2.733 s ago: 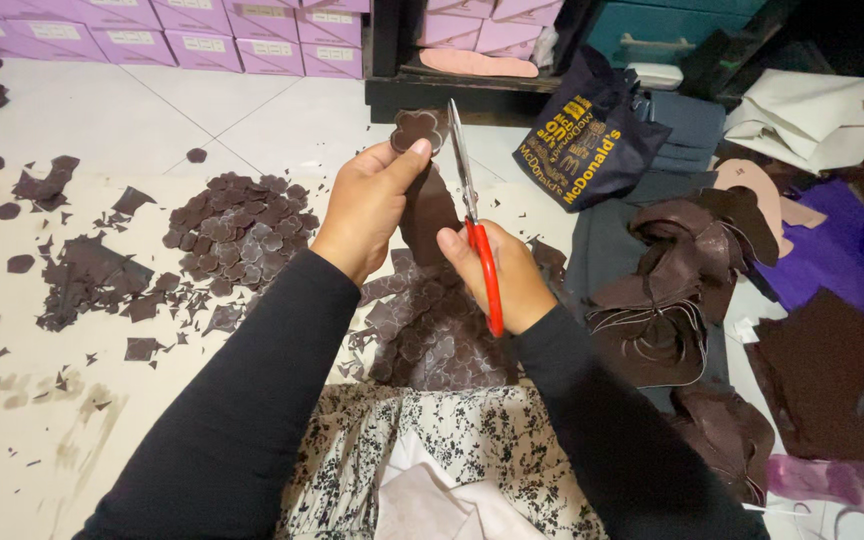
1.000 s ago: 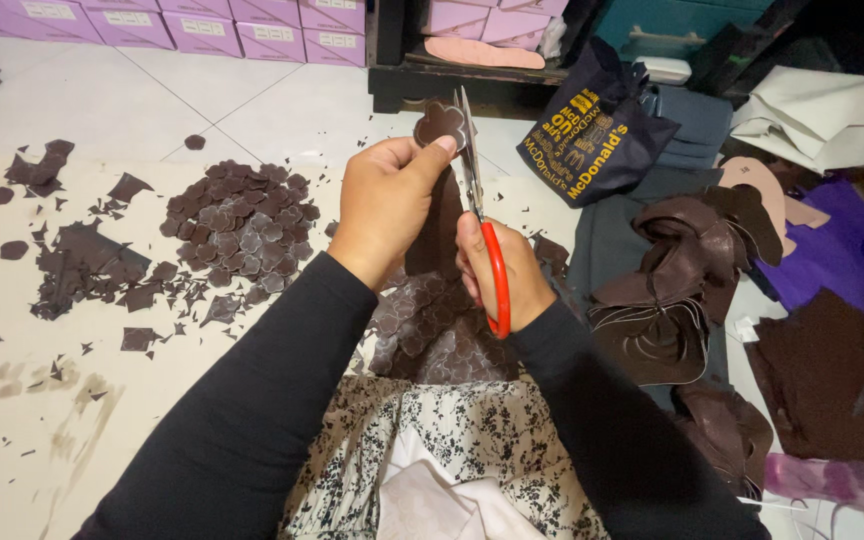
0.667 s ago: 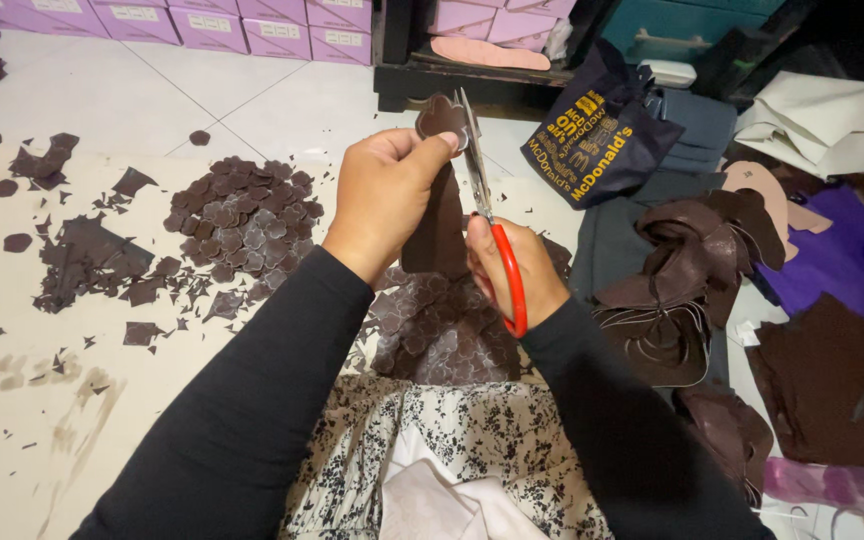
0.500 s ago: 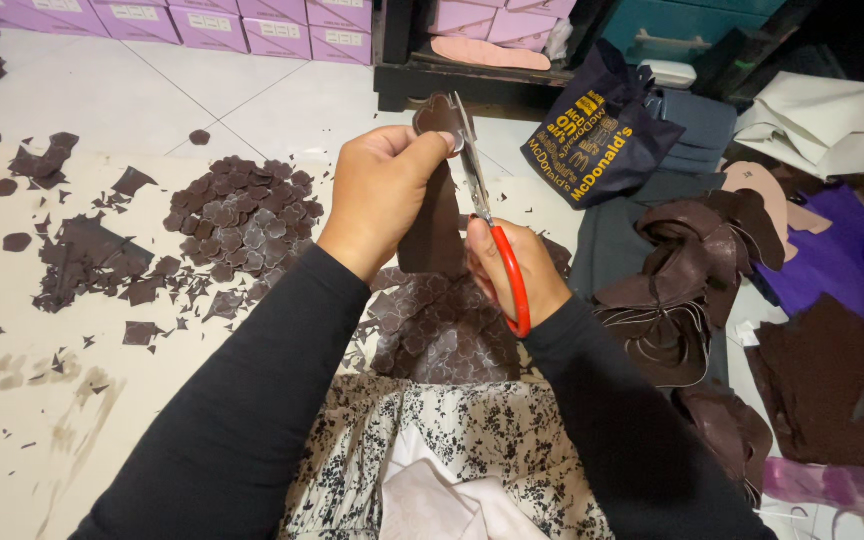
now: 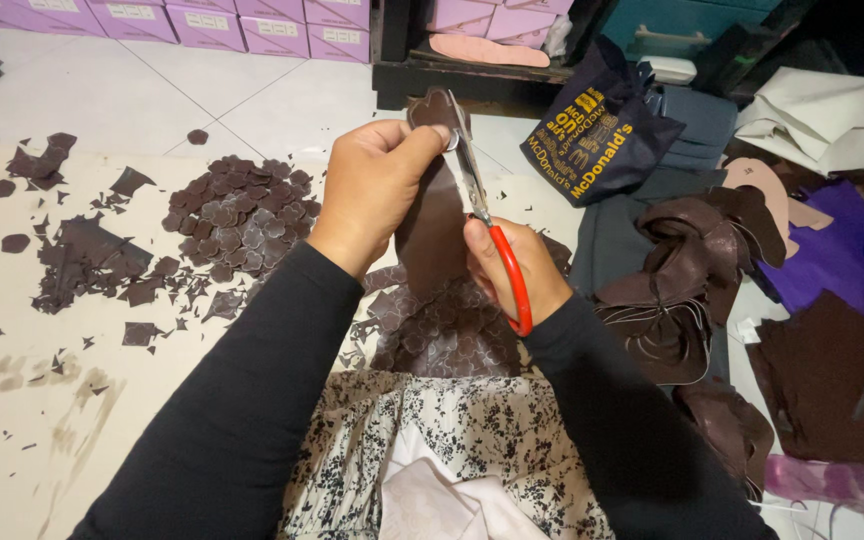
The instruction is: The person uses red-handled scissors to cut flower-shaped pieces from a brown patterned sheet. They hold the sheet with the left hand and cut along the outlines, dropping finished pieces onto a growing pile on the floor.
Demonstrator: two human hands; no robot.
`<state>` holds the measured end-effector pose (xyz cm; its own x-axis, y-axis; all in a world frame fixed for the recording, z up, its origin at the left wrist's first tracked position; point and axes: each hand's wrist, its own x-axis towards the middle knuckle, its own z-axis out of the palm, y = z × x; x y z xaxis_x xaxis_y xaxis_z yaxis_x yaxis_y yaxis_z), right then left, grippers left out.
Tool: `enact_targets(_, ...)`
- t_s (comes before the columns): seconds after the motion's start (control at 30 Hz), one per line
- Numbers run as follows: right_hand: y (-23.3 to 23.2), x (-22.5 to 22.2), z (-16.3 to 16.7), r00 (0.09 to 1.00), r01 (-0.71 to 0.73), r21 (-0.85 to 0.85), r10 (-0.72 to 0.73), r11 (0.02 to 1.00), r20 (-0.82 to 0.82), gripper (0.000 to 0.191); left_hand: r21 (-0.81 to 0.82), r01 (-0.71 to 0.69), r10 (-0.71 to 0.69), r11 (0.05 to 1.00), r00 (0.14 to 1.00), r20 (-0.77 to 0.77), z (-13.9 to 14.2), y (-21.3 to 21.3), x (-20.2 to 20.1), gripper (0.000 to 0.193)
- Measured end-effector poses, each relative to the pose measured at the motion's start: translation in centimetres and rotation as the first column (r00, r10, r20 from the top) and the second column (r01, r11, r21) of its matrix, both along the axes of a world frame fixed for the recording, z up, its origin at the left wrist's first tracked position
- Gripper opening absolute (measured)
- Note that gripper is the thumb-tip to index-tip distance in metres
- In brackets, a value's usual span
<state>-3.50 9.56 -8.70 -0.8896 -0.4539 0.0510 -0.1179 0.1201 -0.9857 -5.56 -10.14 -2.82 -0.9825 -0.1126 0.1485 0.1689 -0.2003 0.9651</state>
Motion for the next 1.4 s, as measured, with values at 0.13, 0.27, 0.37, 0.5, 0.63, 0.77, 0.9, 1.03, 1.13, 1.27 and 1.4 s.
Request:
enact_targets(0.13,0.3,0.3,0.8,0.993,0.024,0.02,-0.026,1.0,0.112,0.047,-0.038,0.031,-0.033,0.999,0.998,-0.058,0.1,-0.3,-0.3,0.02)
enact_targets(0.27,0.4,0.4,1.3,0.992,-0.122,-0.096,0.123,0.988,0.002,0.048,-0.169,0.091,-0.104,0.981,0.992,-0.072,0.0,-0.4,-0.2,0.021)
enact_targets(0.37,0.4,0.5,1.4,0.994,-0.106,-0.103,0.108,0.989,0.008,0.046,-0.179,0.076,-0.086,0.981,0.995,-0.053,0.1,-0.2,0.0,0.023)
enact_targets(0.5,0.5,0.5,1.3,0.995,-0.089,-0.127,0.095,0.988,0.042,0.046,-0.177,0.053,-0.065,0.983,0.996,-0.061,0.3,0.0,0.2,0.022)
enact_targets(0.63,0.5,0.3,1.2,0.993,-0.103,-0.139,0.111,0.985,0.047,0.047,-0.151,0.051,-0.061,0.987,0.996,-0.066,0.3,0.0,0.2,0.021)
enact_targets(0.77,0.5,0.2,1.1,0.998,-0.055,-0.05,0.057,0.997,0.024,0.049,-0.133,0.047,-0.058,0.99,0.995,-0.083,0.3,0.0,0.2,0.019)
enact_targets(0.9,0.4,0.3,1.2,0.998,-0.034,-0.03,0.036,0.999,0.05,0.048,-0.127,0.015,-0.029,0.992,0.993,-0.114,0.5,-0.1,0.2,0.013)
enact_targets(1.03,0.4,0.4,1.3,0.994,-0.108,-0.094,0.111,0.99,0.021,0.05,-0.116,0.015,-0.029,0.993,0.992,-0.122,0.5,-0.4,0.2,0.012)
enact_targets(1.13,0.5,0.4,1.3,0.993,-0.101,-0.109,0.107,0.989,0.053,0.047,-0.102,0.053,-0.065,0.993,0.991,-0.12,0.3,-0.4,0.1,0.014)
enact_targets(1.27,0.8,0.5,1.2,0.986,-0.125,-0.173,0.142,0.977,0.087,0.047,0.034,0.172,-0.17,0.985,0.984,-0.054,0.2,0.1,-0.1,0.011)
enact_targets(1.4,1.0,0.5,1.1,0.983,-0.117,-0.202,0.141,0.972,0.113,0.05,0.096,0.263,-0.267,0.96,0.963,0.029,0.4,0.4,0.3,0.009)
